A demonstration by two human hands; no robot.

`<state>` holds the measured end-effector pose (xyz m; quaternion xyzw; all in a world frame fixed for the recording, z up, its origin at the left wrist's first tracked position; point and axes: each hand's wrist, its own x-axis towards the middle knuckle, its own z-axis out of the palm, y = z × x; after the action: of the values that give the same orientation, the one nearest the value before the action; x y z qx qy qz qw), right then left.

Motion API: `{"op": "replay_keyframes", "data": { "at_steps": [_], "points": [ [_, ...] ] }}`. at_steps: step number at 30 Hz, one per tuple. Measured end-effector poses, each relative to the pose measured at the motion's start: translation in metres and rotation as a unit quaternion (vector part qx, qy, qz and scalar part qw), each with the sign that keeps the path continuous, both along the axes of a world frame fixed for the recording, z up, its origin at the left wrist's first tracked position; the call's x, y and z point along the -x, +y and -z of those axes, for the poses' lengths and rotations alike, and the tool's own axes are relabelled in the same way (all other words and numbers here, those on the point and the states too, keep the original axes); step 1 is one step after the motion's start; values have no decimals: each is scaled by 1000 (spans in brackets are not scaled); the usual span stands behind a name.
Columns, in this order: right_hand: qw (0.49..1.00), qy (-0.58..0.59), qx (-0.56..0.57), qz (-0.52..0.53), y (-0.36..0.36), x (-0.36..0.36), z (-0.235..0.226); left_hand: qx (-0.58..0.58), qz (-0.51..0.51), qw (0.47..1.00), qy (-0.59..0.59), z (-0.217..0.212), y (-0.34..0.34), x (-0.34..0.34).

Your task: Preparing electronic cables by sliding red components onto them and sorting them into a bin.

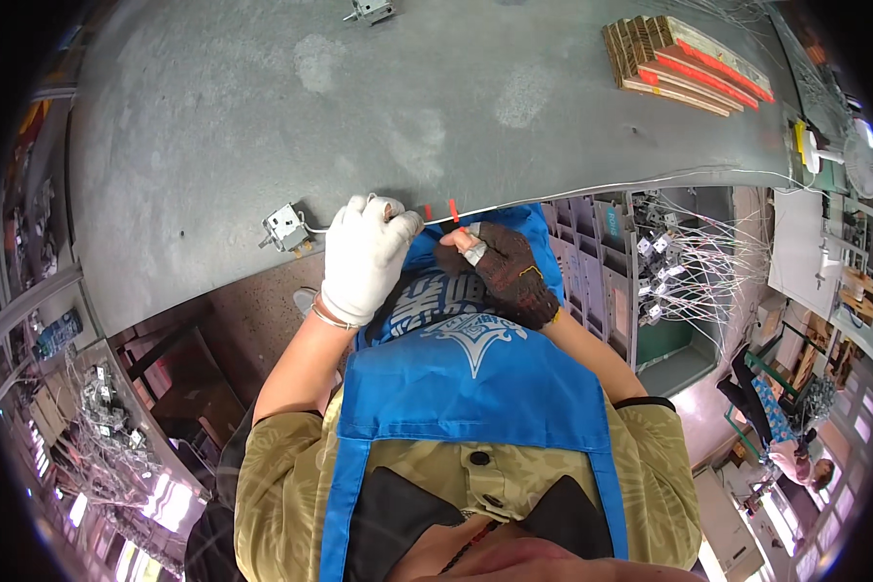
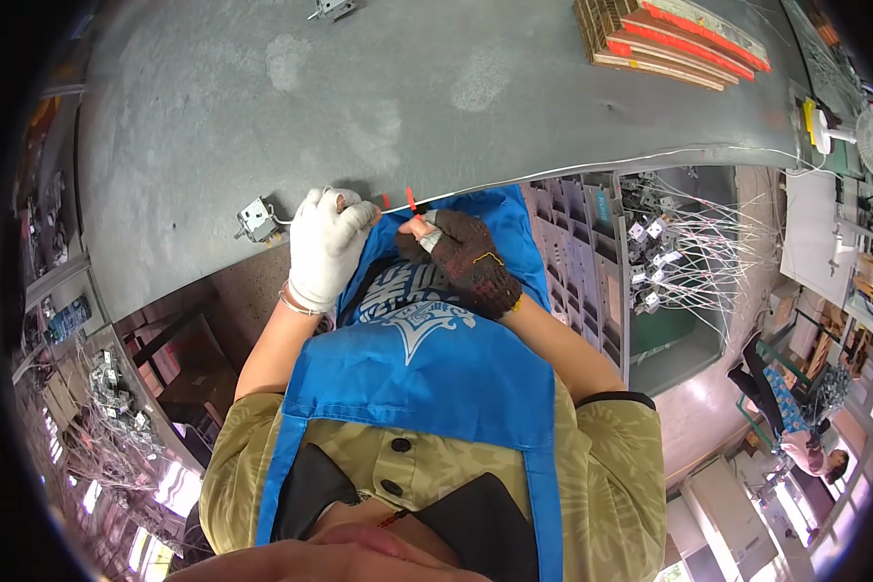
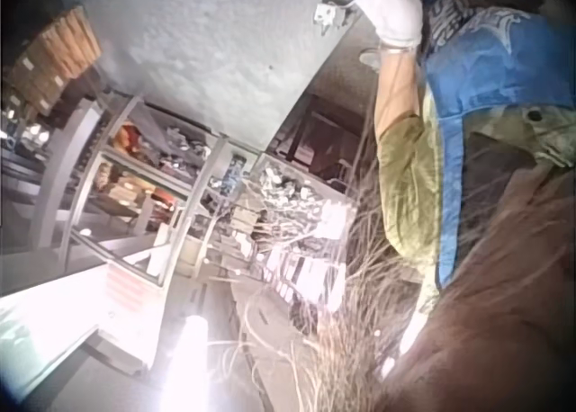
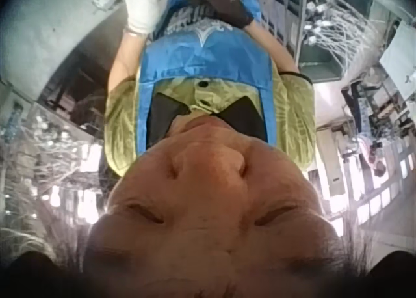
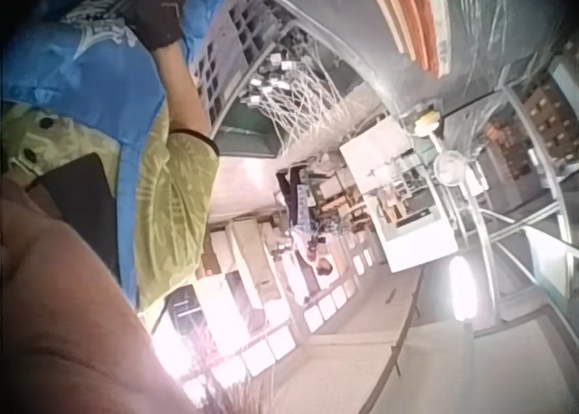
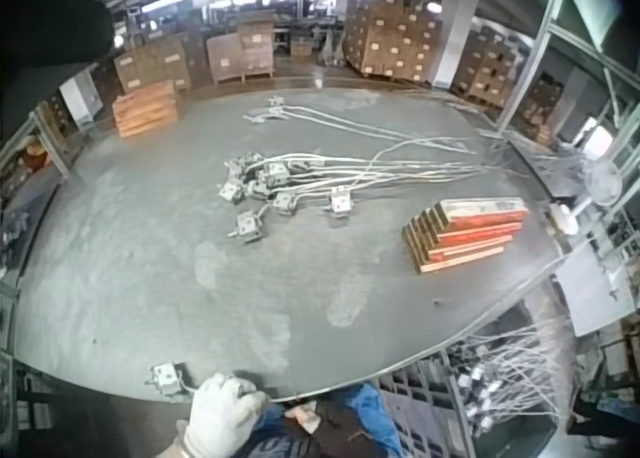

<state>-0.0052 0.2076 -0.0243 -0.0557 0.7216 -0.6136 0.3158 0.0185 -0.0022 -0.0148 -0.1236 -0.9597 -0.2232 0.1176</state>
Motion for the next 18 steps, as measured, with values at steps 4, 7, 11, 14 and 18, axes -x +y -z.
{"op": "replay_keyframes", "data": {
  "at_steps": [4, 7, 11, 14, 18],
  "points": [
    [990, -105, 90, -13, -10, -2, 1, 2, 0, 1000, -16, -4, 2, 0],
    [988, -111, 104, -21, -19, 1, -3, 0, 0, 1000, -25, -3, 2, -1],
    [964, -221, 147, 18, -25, 1, 5, 8, 14, 999, -36, -6, 0, 2],
    [967, -188, 165, 52, -28, 0, 8, -3, 24, 999, -26, -7, -2, 5],
    [970, -191, 135, 59, -29, 1, 8, 8, 28, 999, -35, -7, -4, 5]
  ]
}}
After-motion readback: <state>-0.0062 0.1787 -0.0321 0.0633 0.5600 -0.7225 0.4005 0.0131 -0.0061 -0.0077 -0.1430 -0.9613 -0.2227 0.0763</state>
